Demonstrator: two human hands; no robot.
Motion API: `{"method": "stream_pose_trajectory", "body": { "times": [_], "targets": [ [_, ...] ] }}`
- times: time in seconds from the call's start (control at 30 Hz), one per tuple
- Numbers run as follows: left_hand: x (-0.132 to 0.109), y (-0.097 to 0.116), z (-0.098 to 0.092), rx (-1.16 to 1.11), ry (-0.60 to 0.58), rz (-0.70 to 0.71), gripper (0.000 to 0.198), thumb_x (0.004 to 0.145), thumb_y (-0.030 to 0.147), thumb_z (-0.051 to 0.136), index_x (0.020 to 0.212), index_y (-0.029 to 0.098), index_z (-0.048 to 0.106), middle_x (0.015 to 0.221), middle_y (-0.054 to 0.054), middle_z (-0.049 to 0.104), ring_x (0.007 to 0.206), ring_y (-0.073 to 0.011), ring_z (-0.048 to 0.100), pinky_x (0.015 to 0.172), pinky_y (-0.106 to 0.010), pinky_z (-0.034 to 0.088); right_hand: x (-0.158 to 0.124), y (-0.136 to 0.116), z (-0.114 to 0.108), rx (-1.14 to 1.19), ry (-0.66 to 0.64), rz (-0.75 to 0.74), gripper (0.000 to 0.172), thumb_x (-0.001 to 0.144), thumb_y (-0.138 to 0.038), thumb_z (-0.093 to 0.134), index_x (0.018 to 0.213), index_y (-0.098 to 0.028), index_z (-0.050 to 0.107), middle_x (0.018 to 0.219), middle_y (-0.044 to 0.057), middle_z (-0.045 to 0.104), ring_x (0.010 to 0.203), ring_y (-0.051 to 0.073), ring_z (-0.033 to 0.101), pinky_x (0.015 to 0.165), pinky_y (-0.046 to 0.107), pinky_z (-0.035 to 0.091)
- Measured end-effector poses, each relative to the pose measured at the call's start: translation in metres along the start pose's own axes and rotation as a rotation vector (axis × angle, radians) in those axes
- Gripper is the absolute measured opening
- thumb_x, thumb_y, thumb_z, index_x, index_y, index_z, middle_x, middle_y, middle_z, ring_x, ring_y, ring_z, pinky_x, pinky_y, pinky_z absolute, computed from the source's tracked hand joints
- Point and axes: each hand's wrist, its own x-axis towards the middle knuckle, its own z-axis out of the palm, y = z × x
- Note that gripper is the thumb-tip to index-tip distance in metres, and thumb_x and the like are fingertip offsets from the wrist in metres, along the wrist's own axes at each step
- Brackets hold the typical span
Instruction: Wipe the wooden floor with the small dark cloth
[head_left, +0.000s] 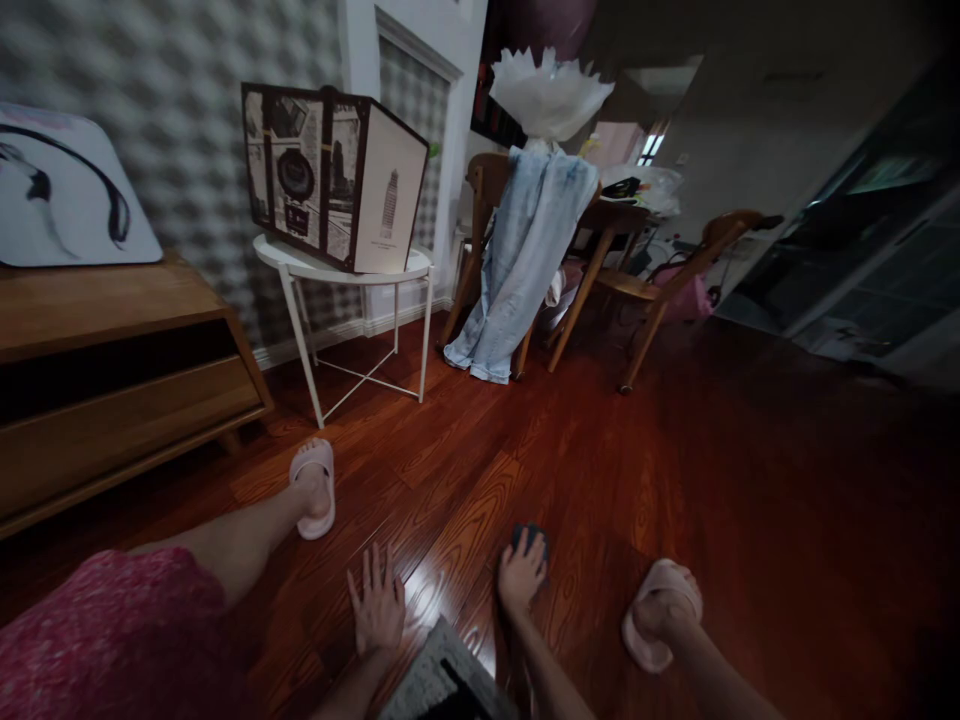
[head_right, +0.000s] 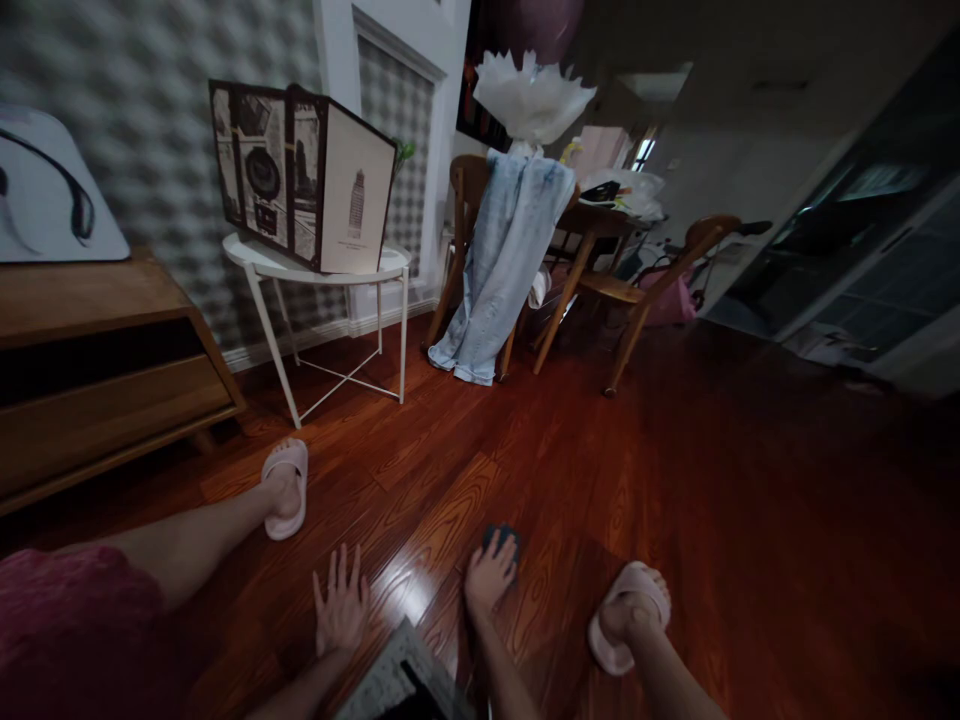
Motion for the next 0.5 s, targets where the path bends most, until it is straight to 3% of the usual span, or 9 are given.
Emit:
{"method": "stream_pose_trajectory", "body": {
  "times": [0.13, 0.27, 0.33, 0.4, 0.47, 0.5],
  "targets": [
    [0.000, -0.001, 0.007, 0.005, 0.005, 0.015, 0.058, 0.092, 0.022, 0.030, 0.150, 0.023, 0.038, 0.162, -0.009, 0.036, 0.153, -0.0261, 0.029, 0.128, -0.058, 0.009, -0.048, -0.062, 0.021, 0.060, -0.316, -0.370, 0.061, 0.096, -0.030, 0.036, 0.156, -0.020, 0.039, 0.166, 0.013, 0.028, 0.154, 0.030, 0.021, 0.120, 0.059, 0.025],
    [0.001, -0.001, 0.012, 0.028, 0.010, 0.024, 0.058, 0.092, 0.025, 0.033, 0.149, 0.027, 0.041, 0.161, -0.005, 0.040, 0.154, -0.0262, 0.027, 0.128, -0.058, 0.009, -0.082, -0.094, 0.027, 0.155, -0.439, -0.664, 0.063, 0.094, -0.029, 0.047, 0.157, -0.030, 0.036, 0.168, 0.005, 0.024, 0.154, 0.026, 0.022, 0.123, 0.052, 0.025],
    [0.002, -0.001, 0.012, 0.038, 0.006, 0.022, 0.058, 0.092, 0.026, 0.032, 0.149, 0.028, 0.041, 0.161, -0.005, 0.040, 0.153, -0.0266, 0.028, 0.128, -0.059, 0.009, -0.074, -0.092, 0.022, 0.202, -0.509, -0.827, 0.064, 0.093, -0.027, 0.049, 0.156, -0.033, 0.037, 0.167, 0.003, 0.026, 0.153, 0.024, 0.025, 0.123, 0.049, 0.027],
    [0.002, -0.001, 0.013, 0.024, -0.001, 0.020, 0.058, 0.092, 0.025, 0.031, 0.150, 0.026, 0.040, 0.162, -0.006, 0.039, 0.153, -0.0270, 0.029, 0.128, -0.059, 0.010, -0.047, -0.074, 0.015, 0.216, -0.553, -0.936, 0.062, 0.091, -0.025, 0.049, 0.153, -0.033, 0.043, 0.165, 0.004, 0.033, 0.151, 0.023, 0.030, 0.121, 0.047, 0.031],
    [0.002, -0.002, 0.014, -0.004, -0.009, 0.023, 0.059, 0.092, 0.025, 0.032, 0.150, 0.023, 0.039, 0.163, -0.007, 0.036, 0.153, -0.0271, 0.027, 0.128, -0.059, 0.010, -0.009, -0.040, 0.007, 0.200, -0.500, -0.901, 0.057, 0.092, -0.025, 0.045, 0.148, -0.031, 0.050, 0.161, 0.005, 0.041, 0.148, 0.022, 0.037, 0.119, 0.046, 0.034],
    [0.001, -0.002, 0.015, -0.022, -0.015, 0.027, 0.059, 0.092, 0.025, 0.033, 0.151, 0.023, 0.038, 0.164, -0.008, 0.035, 0.154, -0.0274, 0.025, 0.128, -0.059, 0.010, 0.010, -0.018, 0.002, 0.185, -0.426, -0.811, 0.055, 0.093, -0.025, 0.041, 0.146, -0.030, 0.053, 0.159, 0.006, 0.044, 0.146, 0.022, 0.040, 0.118, 0.046, 0.035]
  ]
}}
